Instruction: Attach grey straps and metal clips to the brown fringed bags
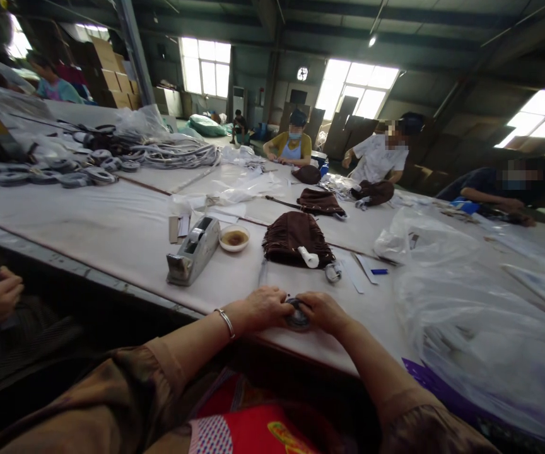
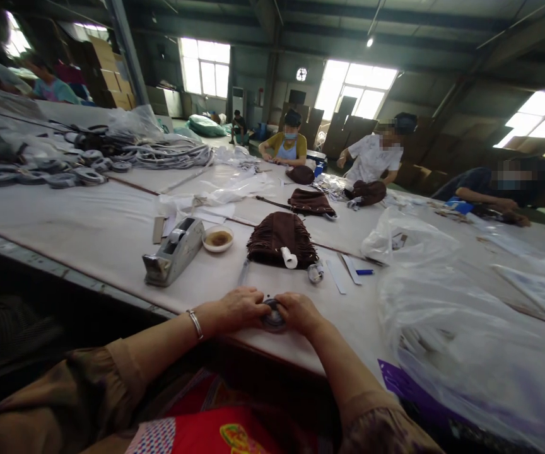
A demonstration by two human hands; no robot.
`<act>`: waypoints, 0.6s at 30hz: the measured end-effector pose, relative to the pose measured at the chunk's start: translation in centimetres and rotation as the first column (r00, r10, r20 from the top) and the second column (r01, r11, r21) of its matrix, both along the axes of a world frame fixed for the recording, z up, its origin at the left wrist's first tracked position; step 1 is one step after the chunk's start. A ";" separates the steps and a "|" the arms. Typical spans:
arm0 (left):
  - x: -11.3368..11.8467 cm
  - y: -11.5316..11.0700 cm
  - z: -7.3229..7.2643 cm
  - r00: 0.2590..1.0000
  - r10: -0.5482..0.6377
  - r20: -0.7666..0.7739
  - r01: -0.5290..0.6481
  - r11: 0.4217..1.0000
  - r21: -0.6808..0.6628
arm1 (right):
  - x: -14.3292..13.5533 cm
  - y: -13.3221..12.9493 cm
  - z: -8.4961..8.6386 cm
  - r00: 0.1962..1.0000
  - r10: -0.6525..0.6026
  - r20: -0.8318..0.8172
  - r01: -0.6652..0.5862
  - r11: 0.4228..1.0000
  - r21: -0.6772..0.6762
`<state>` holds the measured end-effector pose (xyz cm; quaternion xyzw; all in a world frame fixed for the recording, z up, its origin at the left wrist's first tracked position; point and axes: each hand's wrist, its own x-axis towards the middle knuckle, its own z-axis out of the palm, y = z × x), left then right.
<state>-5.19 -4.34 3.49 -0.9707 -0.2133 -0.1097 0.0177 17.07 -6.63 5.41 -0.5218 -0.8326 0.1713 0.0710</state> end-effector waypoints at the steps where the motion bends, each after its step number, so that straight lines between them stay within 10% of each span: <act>1: 0.1 0.1 -0.3 1.000 0.010 0.006 -0.010 1.000 -0.001 | 0.0 0.1 -0.1 1.000 -0.012 0.002 0.012 1.000 0.013; 8: 3.6 -2.3 -3.2 0.948 0.247 0.201 -0.237 0.969 -0.069 | -1.6 -0.5 -1.4 0.888 -0.450 0.095 0.449 0.893 0.030; 18: -2.4 2.8 -1.1 0.983 -0.153 0.105 0.148 0.988 0.053 | -1.6 -0.1 0.1 0.973 -0.199 0.117 0.201 0.979 -0.012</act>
